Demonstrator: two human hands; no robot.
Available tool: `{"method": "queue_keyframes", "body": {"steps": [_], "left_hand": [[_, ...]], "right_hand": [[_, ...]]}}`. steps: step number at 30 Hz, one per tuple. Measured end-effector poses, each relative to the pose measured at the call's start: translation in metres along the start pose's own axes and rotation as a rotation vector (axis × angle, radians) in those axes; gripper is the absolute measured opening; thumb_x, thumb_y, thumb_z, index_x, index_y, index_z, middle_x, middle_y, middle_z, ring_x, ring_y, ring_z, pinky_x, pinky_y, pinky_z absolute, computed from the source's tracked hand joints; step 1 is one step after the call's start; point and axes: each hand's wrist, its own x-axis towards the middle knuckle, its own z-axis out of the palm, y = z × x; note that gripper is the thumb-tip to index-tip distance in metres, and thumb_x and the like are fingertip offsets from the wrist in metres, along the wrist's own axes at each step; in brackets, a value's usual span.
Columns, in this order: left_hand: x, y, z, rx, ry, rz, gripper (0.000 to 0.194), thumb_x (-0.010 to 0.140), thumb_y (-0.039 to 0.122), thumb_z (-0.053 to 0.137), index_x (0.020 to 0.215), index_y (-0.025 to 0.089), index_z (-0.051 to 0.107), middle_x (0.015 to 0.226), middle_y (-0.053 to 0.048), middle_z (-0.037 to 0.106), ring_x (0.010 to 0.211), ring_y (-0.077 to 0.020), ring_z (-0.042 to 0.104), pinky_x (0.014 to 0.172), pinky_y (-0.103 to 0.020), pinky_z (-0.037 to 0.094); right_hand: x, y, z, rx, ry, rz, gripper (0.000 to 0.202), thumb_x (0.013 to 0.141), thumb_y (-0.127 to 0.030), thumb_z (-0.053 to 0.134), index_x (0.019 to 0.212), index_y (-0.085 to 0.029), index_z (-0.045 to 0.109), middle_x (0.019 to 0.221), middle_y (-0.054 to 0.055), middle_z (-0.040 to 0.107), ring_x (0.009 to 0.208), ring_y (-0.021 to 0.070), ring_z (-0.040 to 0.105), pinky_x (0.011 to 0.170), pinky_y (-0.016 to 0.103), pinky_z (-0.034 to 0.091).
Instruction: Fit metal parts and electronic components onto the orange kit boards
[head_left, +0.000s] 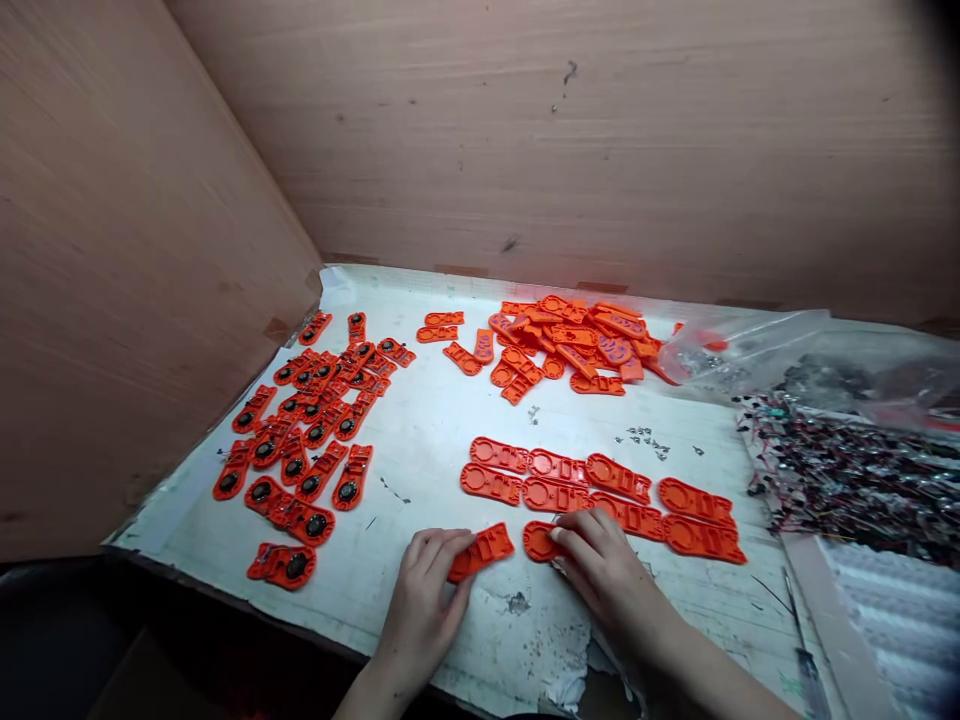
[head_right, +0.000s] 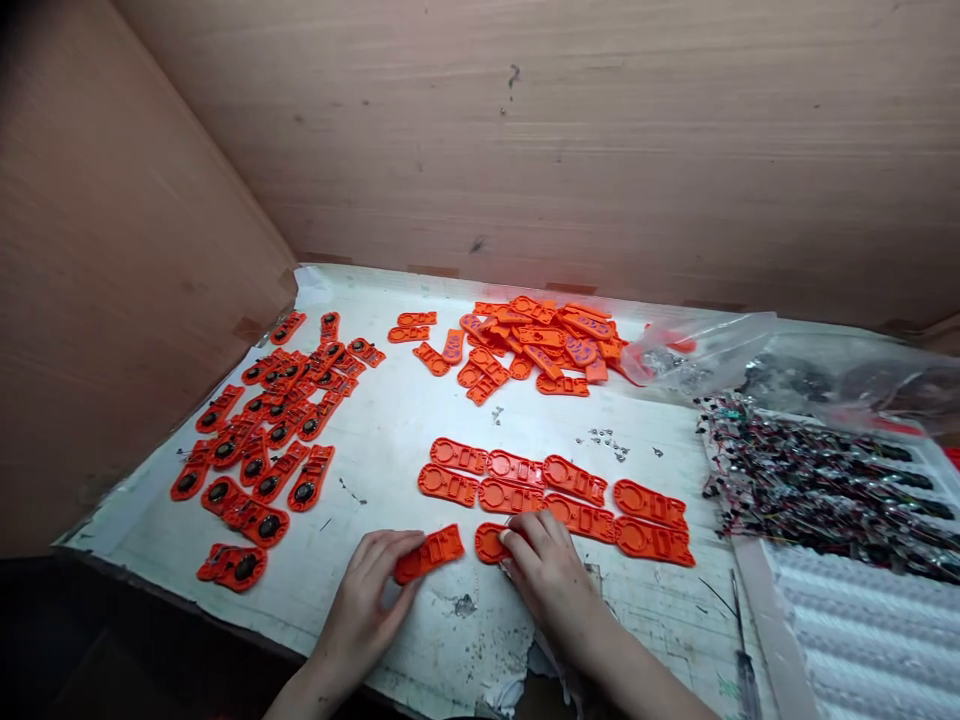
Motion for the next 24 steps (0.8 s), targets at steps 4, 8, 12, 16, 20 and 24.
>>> {"method": "queue_keyframes", "body": {"steps": [4,8,12,16,20,24], "left_hand": [[0.012,-0.006,-0.012,0.037,-0.043,0.102,0.042,0.087,0.012,0.047,0.126,0.027,0.045,0.123,-0.01,0.055,0.112,-0.0254,0.048,0.092,-0.046,0.046],[0.068,-0.001,-0.024,0.196,0.056,0.168,0.05,0.085,0.024,0.055,0.133,0.021,0.041,0.137,-0.015,0.04,0.124,-0.0294,0.038,0.099,-0.049,0.039],[0.167,0.007,-0.014,0.329,-0.07,0.066,0.035,0.083,0.036,0.061,0.114,0.021,0.056,0.118,-0.009,0.056,0.113,-0.0243,0.049,0.096,-0.037,0.042],[0.238,0.011,0.015,0.394,-0.057,-0.094,0.047,0.071,0.044,0.071,0.1,0.01,0.059,0.103,-0.018,0.061,0.097,-0.0317,0.058,0.081,-0.041,0.047],[0.257,0.01,0.028,0.417,-0.079,-0.183,0.035,0.073,0.037,0.069,0.094,0.01,0.061,0.098,-0.017,0.062,0.09,-0.0309,0.062,0.073,-0.037,0.048],[0.253,0.016,0.008,0.416,-0.112,-0.146,0.029,0.071,0.027,0.069,0.095,0.013,0.061,0.103,-0.014,0.061,0.096,-0.0291,0.06,0.079,-0.036,0.046]], "right_hand": [[0.001,0.003,0.002,-0.059,0.081,-0.014,0.017,0.091,-0.019,0.044,0.102,-0.02,0.056,0.101,0.011,0.057,0.09,0.0232,0.053,0.074,0.04,0.049],[0.036,0.025,-0.018,-0.103,0.124,-0.019,0.017,0.089,-0.022,0.048,0.104,-0.018,0.056,0.106,0.013,0.054,0.094,0.0249,0.05,0.078,0.04,0.047],[0.123,0.064,-0.033,-0.173,-0.046,0.15,0.016,0.087,-0.021,0.051,0.101,-0.016,0.057,0.109,0.013,0.054,0.101,0.0259,0.047,0.089,0.04,0.042],[0.197,0.088,-0.021,-0.212,-0.029,0.26,0.02,0.086,-0.027,0.052,0.099,-0.012,0.055,0.104,0.016,0.057,0.101,0.0278,0.047,0.088,0.038,0.04],[0.222,0.091,-0.009,-0.205,-0.014,0.311,0.024,0.082,-0.024,0.055,0.102,-0.011,0.052,0.101,0.015,0.06,0.095,0.0259,0.051,0.082,0.035,0.041],[0.211,0.086,-0.031,-0.178,0.028,0.291,0.031,0.082,-0.018,0.052,0.112,-0.011,0.051,0.111,0.016,0.058,0.103,0.0273,0.05,0.088,0.038,0.04]]}}
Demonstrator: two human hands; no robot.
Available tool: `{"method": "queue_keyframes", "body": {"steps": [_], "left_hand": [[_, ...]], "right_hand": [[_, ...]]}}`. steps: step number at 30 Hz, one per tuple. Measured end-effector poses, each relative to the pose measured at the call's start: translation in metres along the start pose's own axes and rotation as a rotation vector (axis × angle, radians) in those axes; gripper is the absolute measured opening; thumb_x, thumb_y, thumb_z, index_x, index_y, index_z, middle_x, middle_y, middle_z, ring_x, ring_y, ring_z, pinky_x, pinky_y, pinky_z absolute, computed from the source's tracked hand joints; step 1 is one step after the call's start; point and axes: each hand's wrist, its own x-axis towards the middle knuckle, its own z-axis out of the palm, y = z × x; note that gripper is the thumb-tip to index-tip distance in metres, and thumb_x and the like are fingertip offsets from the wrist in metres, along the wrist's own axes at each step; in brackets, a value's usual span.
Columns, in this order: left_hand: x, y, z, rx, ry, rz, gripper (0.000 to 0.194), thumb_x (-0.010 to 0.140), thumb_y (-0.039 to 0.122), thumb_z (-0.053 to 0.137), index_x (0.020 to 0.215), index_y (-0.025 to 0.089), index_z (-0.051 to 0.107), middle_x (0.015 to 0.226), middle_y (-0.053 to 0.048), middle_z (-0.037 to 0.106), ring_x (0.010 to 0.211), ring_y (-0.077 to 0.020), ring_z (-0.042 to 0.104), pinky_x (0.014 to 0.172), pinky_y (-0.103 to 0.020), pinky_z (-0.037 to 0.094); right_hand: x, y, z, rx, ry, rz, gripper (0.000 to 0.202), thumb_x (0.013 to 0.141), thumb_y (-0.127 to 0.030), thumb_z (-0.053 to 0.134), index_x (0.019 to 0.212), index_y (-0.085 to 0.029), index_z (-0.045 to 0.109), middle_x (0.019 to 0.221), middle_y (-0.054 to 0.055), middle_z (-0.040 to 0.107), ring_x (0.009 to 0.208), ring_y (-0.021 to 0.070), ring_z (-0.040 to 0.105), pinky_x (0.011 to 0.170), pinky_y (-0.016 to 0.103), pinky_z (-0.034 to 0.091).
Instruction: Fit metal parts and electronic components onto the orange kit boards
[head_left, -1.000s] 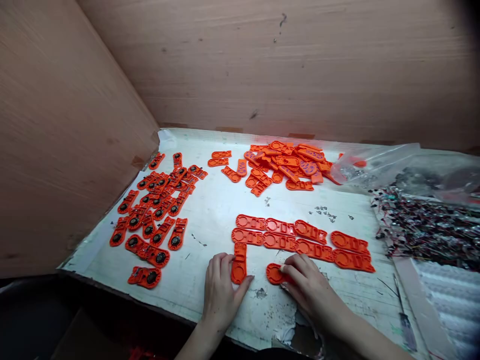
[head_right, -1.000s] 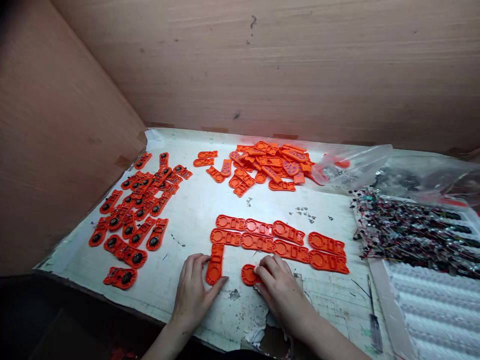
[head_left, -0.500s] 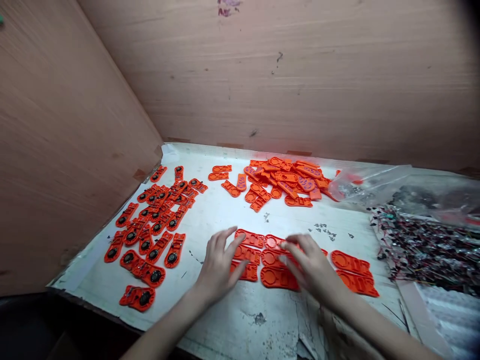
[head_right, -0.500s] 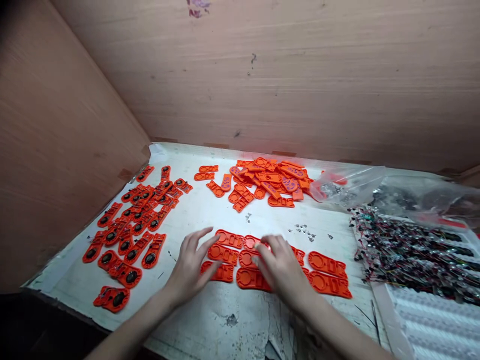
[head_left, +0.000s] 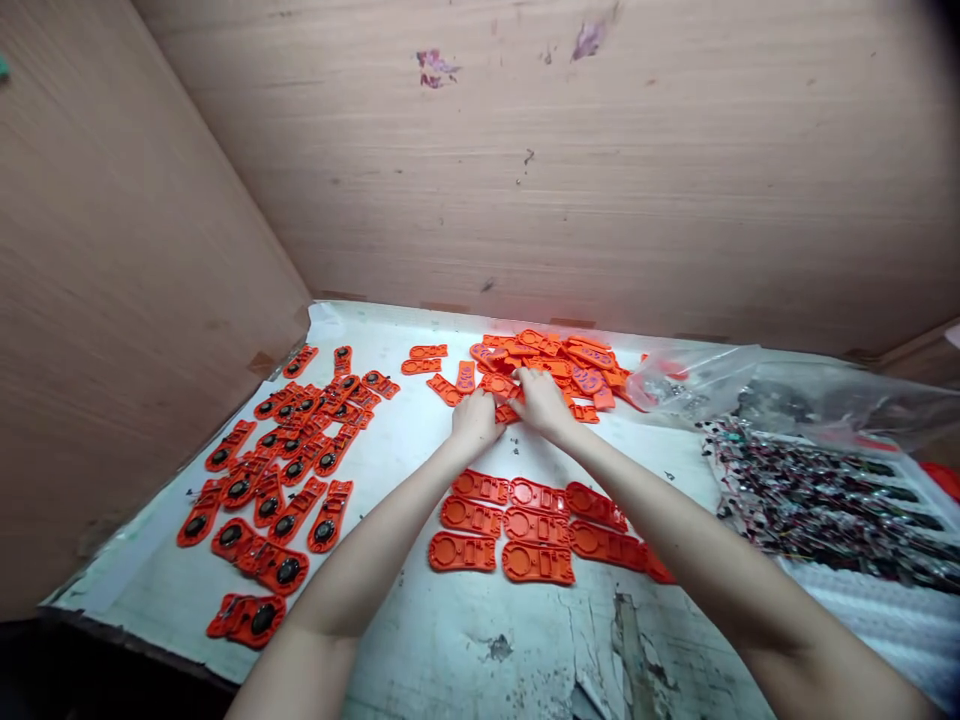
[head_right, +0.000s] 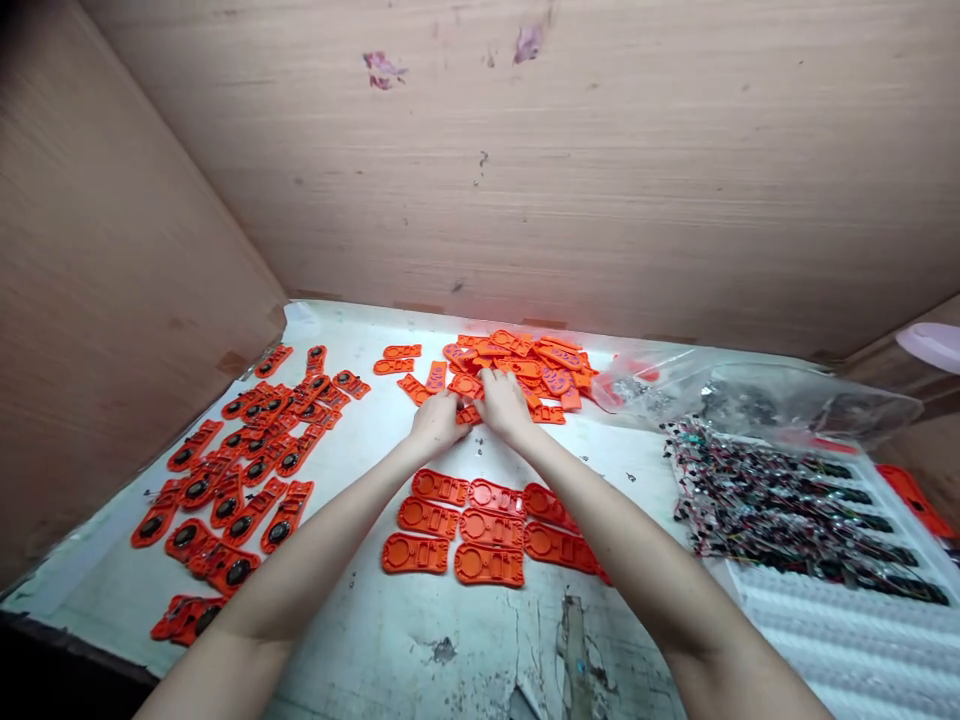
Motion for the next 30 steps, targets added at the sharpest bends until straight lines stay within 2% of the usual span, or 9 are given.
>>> {"method": "queue_keyframes", "body": {"steps": [3,6,10,14,18,21,25,28,30], "left_hand": [[-0.041,-0.008,-0.028,-0.012,-0.011,0.059,0.024,0.074,0.023,0.064,0.096,0.015,0.06,0.103,-0.011,0.061,0.098,-0.0261,0.058,0.083,-0.034,0.045],[-0.123,-0.021,-0.044,-0.05,-0.051,0.106,0.018,0.077,0.023,0.06,0.094,0.018,0.058,0.097,-0.006,0.061,0.093,-0.0217,0.059,0.081,-0.031,0.046],[-0.234,-0.029,-0.017,-0.084,-0.122,-0.048,0.03,0.08,0.023,0.052,0.11,0.019,0.052,0.091,-0.006,0.061,0.082,-0.0233,0.062,0.069,-0.034,0.051],[-0.277,-0.023,0.019,-0.167,-0.095,-0.083,0.044,0.088,0.038,0.047,0.127,0.018,0.041,0.097,-0.008,0.059,0.079,-0.0209,0.065,0.065,-0.031,0.054],[-0.276,-0.034,0.026,-0.186,-0.102,0.208,0.048,0.091,0.033,0.045,0.136,0.025,0.036,0.094,-0.006,0.058,0.076,-0.0162,0.065,0.064,-0.024,0.054],[-0.271,-0.042,0.033,-0.113,0.034,0.307,0.042,0.092,0.034,0.045,0.132,0.02,0.04,0.091,-0.006,0.063,0.071,-0.0159,0.065,0.059,-0.023,0.053],[-0.261,-0.031,0.05,-0.041,0.26,0.213,0.045,0.092,0.047,0.042,0.122,0.013,0.045,0.071,-0.003,0.065,0.054,-0.0163,0.063,0.048,-0.024,0.048],[-0.255,-0.021,0.048,-0.055,0.285,0.11,0.058,0.088,0.056,0.045,0.125,0.011,0.043,0.056,0.002,0.056,0.045,-0.0156,0.059,0.042,-0.024,0.044],[-0.255,-0.024,0.038,-0.111,0.275,0.084,0.06,0.087,0.054,0.049,0.129,0.012,0.04,0.056,0.004,0.053,0.046,-0.0143,0.057,0.044,-0.023,0.045]], "right_hand": [[-0.047,0.011,-0.039,0.043,0.031,-0.036,0.033,0.083,-0.02,0.051,0.116,-0.016,0.05,0.114,0.013,0.058,0.107,0.027,0.05,0.092,0.041,0.04],[-0.133,0.026,-0.069,0.164,-0.071,-0.224,0.029,0.084,-0.027,0.052,0.113,-0.021,0.054,0.105,0.01,0.059,0.098,0.0242,0.053,0.085,0.039,0.046],[-0.238,0.039,-0.063,0.192,-0.203,-0.244,0.037,0.082,-0.017,0.05,0.117,-0.028,0.055,0.102,0.009,0.059,0.096,0.0242,0.057,0.077,0.038,0.052],[-0.273,0.043,-0.026,0.119,-0.104,-0.148,0.035,0.084,-0.016,0.048,0.116,-0.027,0.056,0.101,0.011,0.058,0.087,0.0254,0.057,0.072,0.04,0.052],[-0.266,0.046,-0.017,0.014,-0.045,-0.146,0.024,0.085,-0.021,0.051,0.108,-0.023,0.059,0.102,0.011,0.057,0.09,0.0272,0.055,0.074,0.043,0.049],[-0.237,0.048,-0.027,0.051,-0.086,-0.217,0.019,0.087,-0.025,0.051,0.104,-0.02,0.059,0.101,0.01,0.055,0.09,0.024,0.054,0.075,0.039,0.049],[-0.152,0.059,-0.032,-0.04,-0.054,-0.221,0.019,0.089,-0.022,0.046,0.103,-0.017,0.058,0.106,0.012,0.055,0.099,0.0234,0.05,0.084,0.037,0.045],[-0.085,0.071,-0.027,-0.294,-0.085,-0.048,0.02,0.083,-0.016,0.047,0.1,-0.014,0.058,0.107,0.014,0.057,0.102,0.0264,0.047,0.086,0.037,0.041],[-0.059,0.079,-0.023,-0.341,-0.103,-0.013,0.021,0.08,-0.012,0.045,0.097,-0.013,0.058,0.103,0.016,0.059,0.101,0.0287,0.046,0.084,0.038,0.04]]}}
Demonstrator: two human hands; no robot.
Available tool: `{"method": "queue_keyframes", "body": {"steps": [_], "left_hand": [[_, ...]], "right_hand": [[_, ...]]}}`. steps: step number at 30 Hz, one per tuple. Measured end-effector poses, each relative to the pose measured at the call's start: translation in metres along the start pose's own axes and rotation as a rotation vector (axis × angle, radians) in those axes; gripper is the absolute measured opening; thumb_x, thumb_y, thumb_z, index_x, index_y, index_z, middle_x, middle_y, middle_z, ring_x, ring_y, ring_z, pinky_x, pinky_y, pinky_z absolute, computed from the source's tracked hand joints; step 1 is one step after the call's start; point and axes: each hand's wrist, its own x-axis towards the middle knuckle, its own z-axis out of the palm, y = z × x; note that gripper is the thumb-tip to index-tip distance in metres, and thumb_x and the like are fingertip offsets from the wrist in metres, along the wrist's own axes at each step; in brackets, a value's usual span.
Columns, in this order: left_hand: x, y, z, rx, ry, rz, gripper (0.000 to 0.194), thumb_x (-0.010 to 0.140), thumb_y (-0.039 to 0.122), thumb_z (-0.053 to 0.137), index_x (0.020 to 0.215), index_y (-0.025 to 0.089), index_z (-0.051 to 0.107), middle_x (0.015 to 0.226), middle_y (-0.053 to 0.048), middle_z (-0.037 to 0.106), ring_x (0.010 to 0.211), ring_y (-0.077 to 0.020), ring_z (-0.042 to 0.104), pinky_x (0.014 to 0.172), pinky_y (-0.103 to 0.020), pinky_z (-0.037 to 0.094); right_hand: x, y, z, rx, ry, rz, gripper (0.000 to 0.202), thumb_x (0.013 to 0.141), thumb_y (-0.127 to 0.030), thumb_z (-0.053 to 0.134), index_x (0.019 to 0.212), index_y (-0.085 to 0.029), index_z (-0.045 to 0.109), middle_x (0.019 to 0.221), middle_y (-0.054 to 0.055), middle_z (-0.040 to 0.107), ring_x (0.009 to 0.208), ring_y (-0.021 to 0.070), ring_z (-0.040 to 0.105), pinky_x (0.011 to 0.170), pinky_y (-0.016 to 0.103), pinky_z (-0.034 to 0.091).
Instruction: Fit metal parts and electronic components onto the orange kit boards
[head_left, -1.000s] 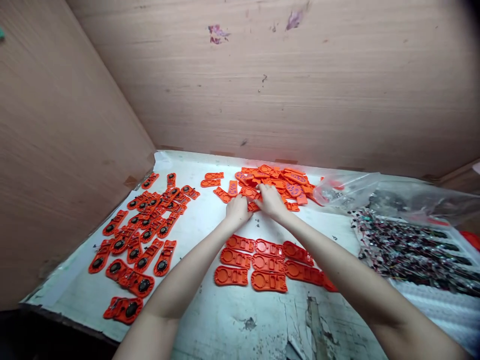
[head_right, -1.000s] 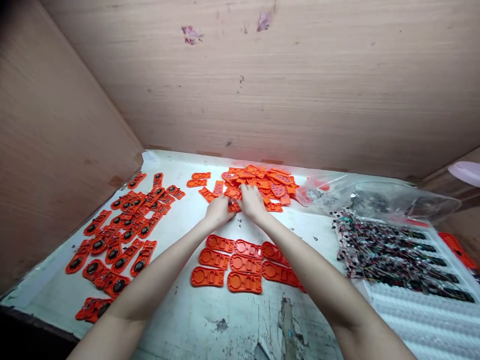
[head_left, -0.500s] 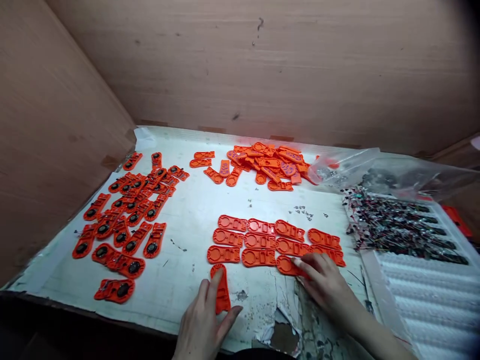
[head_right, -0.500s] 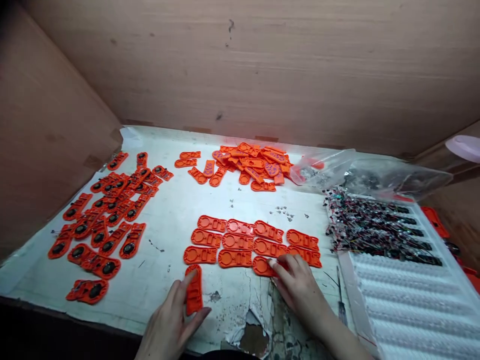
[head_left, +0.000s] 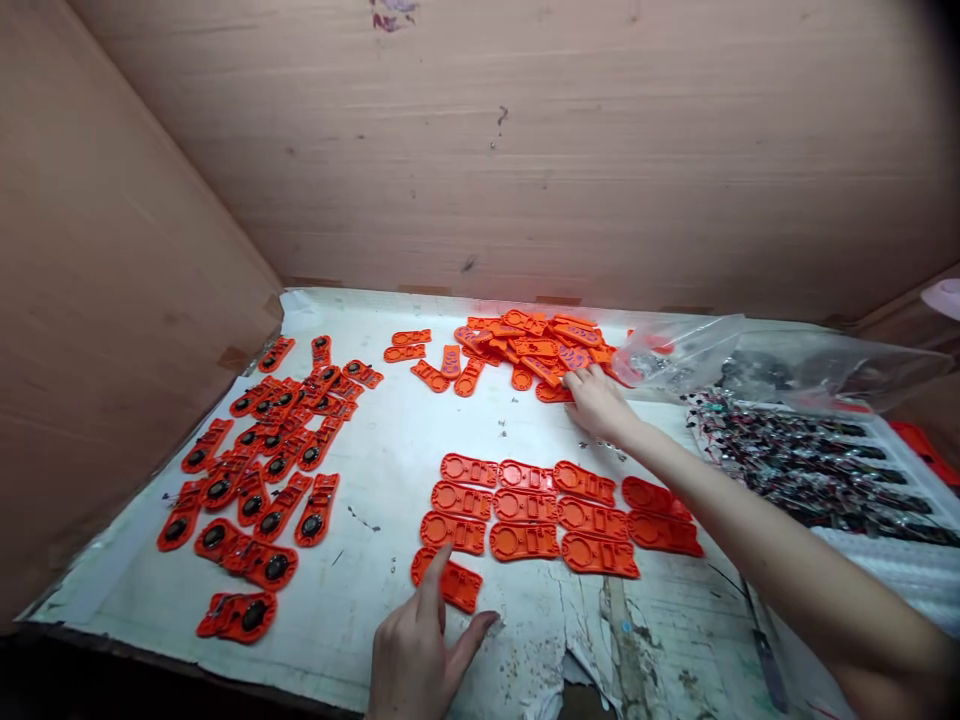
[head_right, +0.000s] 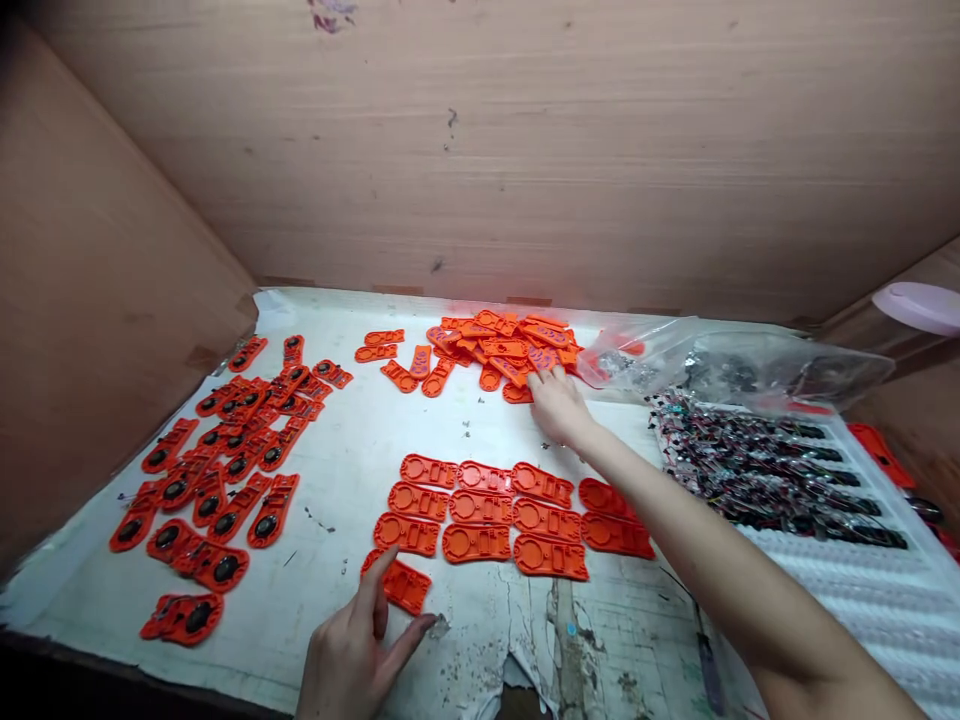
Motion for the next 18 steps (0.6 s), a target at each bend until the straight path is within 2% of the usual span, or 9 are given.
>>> {"method": "queue_keyframes", "body": {"steps": [2,4,7,9,11,15,18], "left_hand": [[0.001,-0.009,-0.012,-0.059,-0.005,-0.001,0.058,0.086,0.046,0.054,0.132,0.014,0.039,0.07,-0.001,0.058,0.061,-0.0156,0.061,0.056,-0.025,0.051],[0.001,-0.021,-0.02,-0.081,-0.024,0.046,0.053,0.086,0.037,0.057,0.132,0.019,0.041,0.098,-0.01,0.06,0.088,-0.0202,0.061,0.076,-0.032,0.053],[0.0,-0.033,-0.02,-0.067,-0.047,0.14,0.038,0.085,0.024,0.058,0.122,0.026,0.052,0.13,-0.011,0.046,0.118,-0.0264,0.046,0.094,-0.043,0.046],[-0.001,-0.034,-0.013,-0.078,-0.019,0.142,0.028,0.085,0.02,0.057,0.112,0.026,0.058,0.134,-0.009,0.044,0.123,-0.0271,0.041,0.098,-0.045,0.043],[0.0,-0.031,-0.005,-0.111,0.006,0.097,0.025,0.086,0.019,0.056,0.11,0.023,0.058,0.131,-0.01,0.046,0.123,-0.0261,0.042,0.098,-0.044,0.043],[-0.001,-0.023,0.005,-0.185,0.025,-0.058,0.047,0.085,0.026,0.058,0.13,0.023,0.043,0.133,-0.012,0.044,0.122,-0.0256,0.044,0.097,-0.044,0.045],[-0.001,-0.022,0.005,-0.264,0.047,-0.141,0.05,0.087,0.028,0.056,0.134,0.025,0.037,0.131,-0.012,0.044,0.122,-0.0252,0.045,0.099,-0.045,0.044]], "right_hand": [[0.006,0.006,0.002,-0.006,-0.015,0.0,0.023,0.08,-0.012,0.043,0.096,-0.012,0.058,0.097,0.017,0.061,0.099,0.0303,0.045,0.081,0.04,0.038],[-0.001,0.011,0.003,-0.017,-0.021,-0.005,0.025,0.08,-0.015,0.041,0.099,-0.011,0.057,0.095,0.018,0.061,0.095,0.0305,0.046,0.08,0.04,0.037],[-0.016,0.018,0.005,-0.057,0.006,-0.052,0.028,0.08,-0.022,0.045,0.104,-0.012,0.056,0.102,0.017,0.057,0.093,0.0293,0.046,0.079,0.039,0.038],[-0.019,0.02,0.009,-0.103,0.011,-0.083,0.029,0.079,-0.024,0.048,0.105,-0.013,0.057,0.105,0.016,0.055,0.095,0.0291,0.045,0.078,0.037,0.038],[-0.017,0.02,0.014,-0.139,0.001,-0.088,0.026,0.079,-0.022,0.048,0.102,-0.014,0.058,0.104,0.015,0.055,0.096,0.0292,0.044,0.078,0.037,0.039],[-0.008,0.024,0.021,-0.142,0.009,-0.115,0.018,0.08,-0.019,0.046,0.092,-0.015,0.06,0.099,0.014,0.057,0.098,0.0289,0.044,0.078,0.038,0.039],[-0.011,0.026,0.016,-0.115,0.035,-0.134,0.016,0.079,-0.022,0.049,0.09,-0.015,0.059,0.094,0.014,0.058,0.096,0.0294,0.046,0.076,0.038,0.041]]}}
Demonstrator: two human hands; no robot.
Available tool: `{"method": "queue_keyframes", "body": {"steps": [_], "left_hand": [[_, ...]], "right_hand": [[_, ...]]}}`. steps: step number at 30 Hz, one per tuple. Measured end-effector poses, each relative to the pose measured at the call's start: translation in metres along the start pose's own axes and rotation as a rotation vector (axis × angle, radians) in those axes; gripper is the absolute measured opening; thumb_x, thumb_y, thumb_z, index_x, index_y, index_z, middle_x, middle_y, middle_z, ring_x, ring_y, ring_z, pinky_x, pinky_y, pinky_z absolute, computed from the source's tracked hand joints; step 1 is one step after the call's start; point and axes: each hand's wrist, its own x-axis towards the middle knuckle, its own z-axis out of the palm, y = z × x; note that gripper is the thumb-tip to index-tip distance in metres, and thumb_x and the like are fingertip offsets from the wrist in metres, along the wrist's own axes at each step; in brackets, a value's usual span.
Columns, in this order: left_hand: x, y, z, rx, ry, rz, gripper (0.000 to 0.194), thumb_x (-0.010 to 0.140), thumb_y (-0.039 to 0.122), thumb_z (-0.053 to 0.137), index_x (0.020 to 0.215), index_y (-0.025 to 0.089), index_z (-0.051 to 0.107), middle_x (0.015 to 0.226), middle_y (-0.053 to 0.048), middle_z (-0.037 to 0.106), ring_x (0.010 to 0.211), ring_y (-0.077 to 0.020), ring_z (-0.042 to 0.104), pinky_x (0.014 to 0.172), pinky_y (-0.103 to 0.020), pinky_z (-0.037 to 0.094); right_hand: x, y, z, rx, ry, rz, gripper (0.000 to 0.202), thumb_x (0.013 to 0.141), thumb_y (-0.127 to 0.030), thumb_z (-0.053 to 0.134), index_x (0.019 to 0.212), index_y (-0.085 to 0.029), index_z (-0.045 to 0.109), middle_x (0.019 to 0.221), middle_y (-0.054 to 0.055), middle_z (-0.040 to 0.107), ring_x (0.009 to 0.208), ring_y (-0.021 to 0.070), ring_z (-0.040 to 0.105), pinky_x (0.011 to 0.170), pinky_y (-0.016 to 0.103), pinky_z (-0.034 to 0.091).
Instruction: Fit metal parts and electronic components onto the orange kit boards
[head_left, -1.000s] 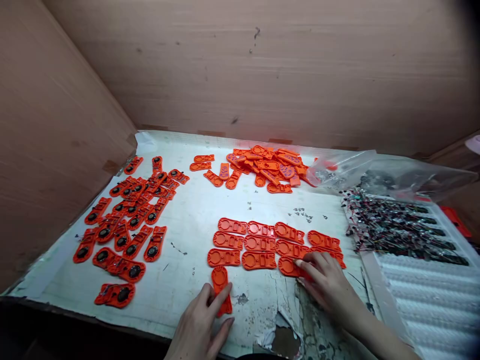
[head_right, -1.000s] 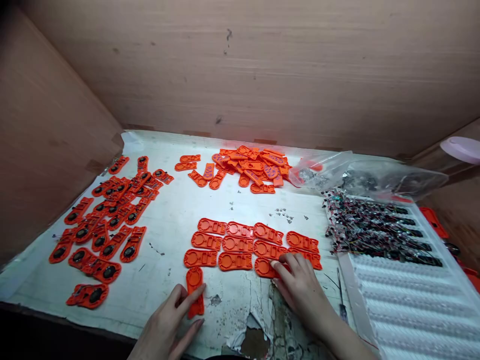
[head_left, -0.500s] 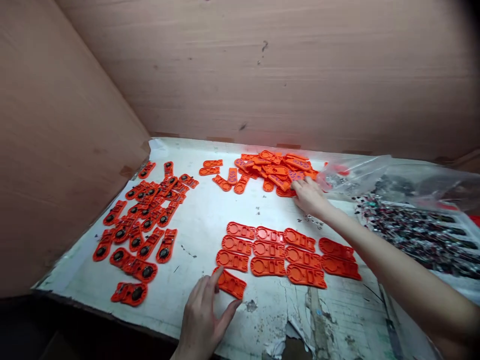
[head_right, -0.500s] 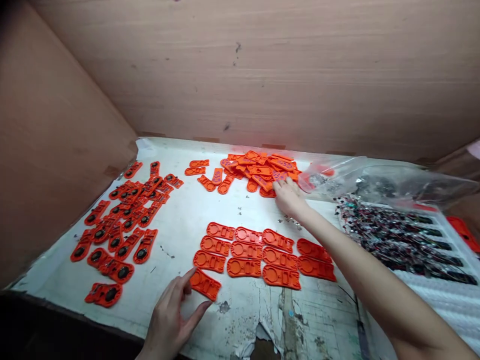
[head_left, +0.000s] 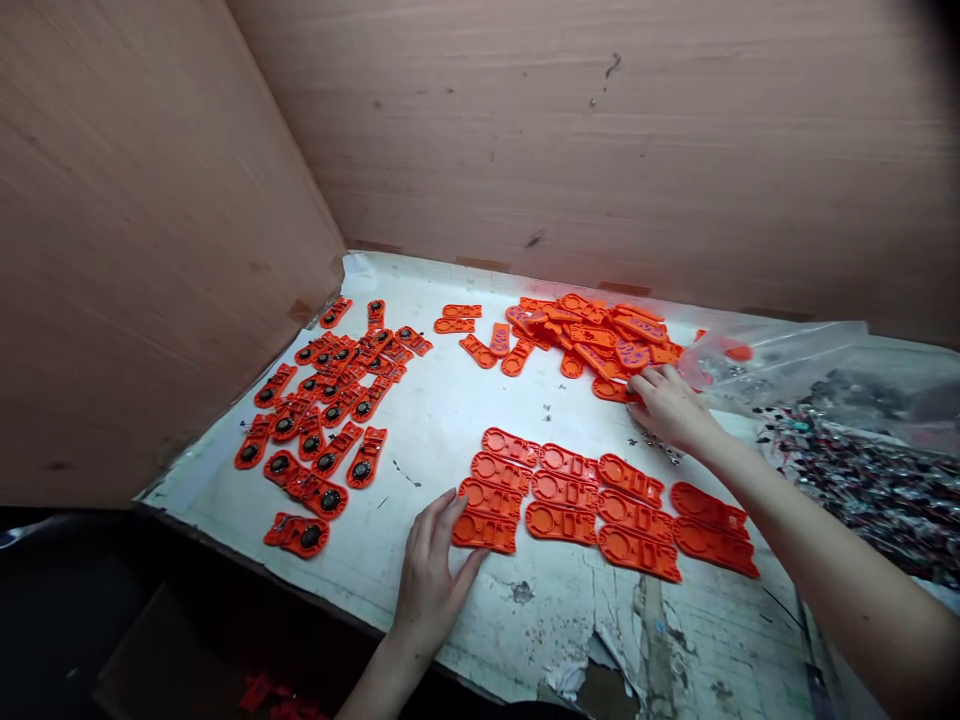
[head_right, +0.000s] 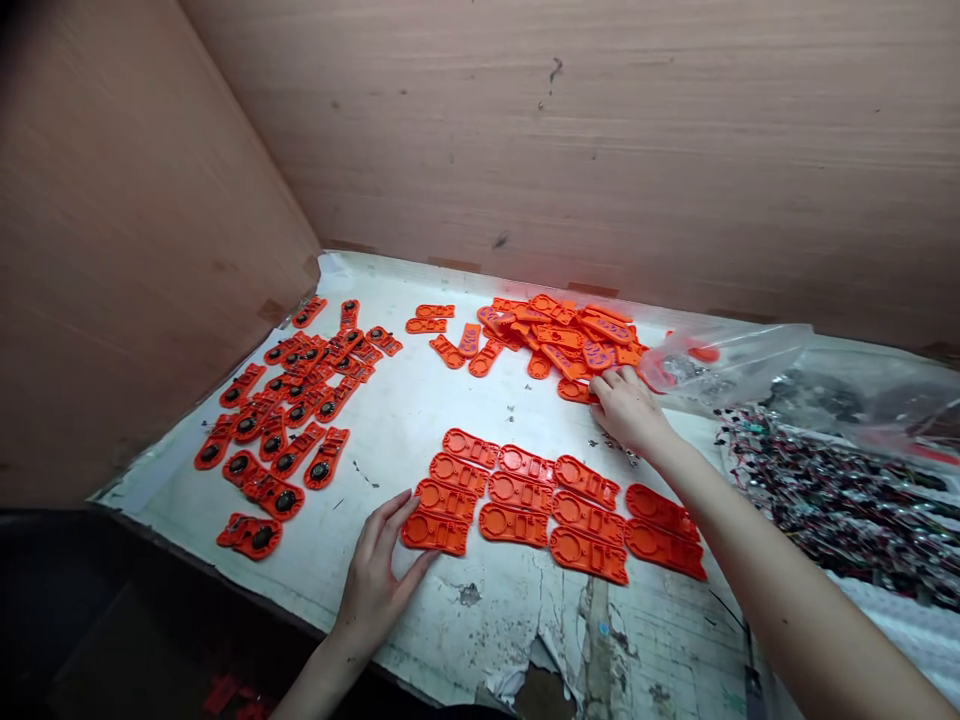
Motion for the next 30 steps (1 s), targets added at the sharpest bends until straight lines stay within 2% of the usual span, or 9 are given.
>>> {"method": "queue_keyframes", "body": {"steps": [3,6,11,14,17,20,22,25,30], "left_hand": [[0.0,0.0,-0.006,-0.116,-0.03,-0.065,0.046,0.091,0.028,0.046,0.136,0.025,0.034,0.136,-0.012,0.04,0.128,-0.0242,0.04,0.104,-0.046,0.039],[-0.001,-0.002,-0.013,-0.247,-0.067,-0.085,0.051,0.094,0.039,0.036,0.141,0.022,0.025,0.143,-0.013,0.032,0.134,-0.025,0.031,0.109,-0.048,0.032],[-0.005,-0.005,-0.017,-0.362,-0.162,-0.028,0.08,0.086,0.069,0.021,0.147,0.018,0.011,0.153,-0.014,0.014,0.14,-0.0297,0.017,0.112,-0.05,0.023],[-0.006,-0.005,-0.021,-0.333,-0.201,-0.008,0.079,0.086,0.069,0.015,0.147,0.02,0.014,0.153,-0.013,0.013,0.14,-0.0298,0.016,0.112,-0.051,0.024],[-0.008,-0.005,-0.026,-0.202,-0.231,0.066,0.077,0.087,0.068,0.025,0.146,0.02,0.017,0.153,-0.014,0.012,0.14,-0.0314,0.017,0.11,-0.052,0.027],[-0.01,-0.009,-0.028,0.043,-0.292,0.192,0.075,0.087,0.054,0.047,0.146,0.021,0.017,0.153,-0.015,0.015,0.14,-0.0327,0.016,0.11,-0.055,0.025],[-0.011,-0.012,-0.027,0.169,-0.315,0.26,0.069,0.088,0.04,0.052,0.146,0.022,0.018,0.152,-0.014,0.019,0.139,-0.0311,0.019,0.109,-0.054,0.027],[-0.008,-0.014,-0.025,0.236,-0.301,0.323,0.06,0.09,0.027,0.05,0.144,0.025,0.026,0.151,-0.012,0.024,0.138,-0.0299,0.025,0.107,-0.051,0.033],[0.005,-0.003,-0.027,0.231,-0.315,0.321,0.061,0.088,0.027,0.05,0.144,0.023,0.027,0.153,-0.011,0.019,0.139,-0.0323,0.018,0.108,-0.056,0.027]], "right_hand": [[-0.021,-0.022,-0.021,0.12,0.137,0.017,0.017,0.079,-0.028,0.052,0.088,-0.016,0.057,0.094,0.014,0.057,0.093,0.0291,0.049,0.076,0.04,0.044],[-0.058,-0.081,-0.051,0.423,0.21,-0.07,0.013,0.081,-0.028,0.051,0.091,-0.02,0.056,0.091,0.01,0.057,0.088,0.0254,0.053,0.076,0.039,0.047],[-0.11,-0.201,-0.076,0.712,-0.067,-0.328,0.027,0.074,-0.014,0.054,0.093,-0.033,0.055,0.093,0.003,0.061,0.082,0.0207,0.06,0.065,0.033,0.054],[-0.118,-0.231,-0.074,0.653,-0.136,-0.36,0.03,0.075,-0.01,0.052,0.088,-0.036,0.057,0.089,-0.001,0.063,0.08,0.0195,0.061,0.065,0.033,0.055],[-0.113,-0.205,-0.064,0.625,-0.078,-0.332,0.021,0.082,-0.017,0.05,0.092,-0.033,0.06,0.093,0.002,0.063,0.083,0.0201,0.061,0.066,0.032,0.054],[-0.097,-0.134,-0.048,0.476,0.086,-0.117,0.016,0.087,-0.024,0.047,0.093,-0.021,0.062,0.095,0.01,0.062,0.087,0.0237,0.058,0.071,0.037,0.051],[-0.085,-0.079,-0.036,0.3,0.07,-0.013,0.02,0.087,-0.023,0.044,0.092,-0.017,0.063,0.092,0.012,0.063,0.088,0.0269,0.055,0.077,0.044,0.048],[-0.072,-0.019,-0.018,0.256,-0.073,-0.073,0.023,0.08,-0.017,0.047,0.097,-0.015,0.062,0.097,0.012,0.064,0.095,0.0266,0.053,0.081,0.041,0.046],[-0.061,-0.001,-0.013,0.25,-0.19,-0.155,0.039,0.074,-0.01,0.048,0.111,-0.014,0.059,0.105,0.013,0.061,0.097,0.0247,0.055,0.08,0.037,0.047]]}}
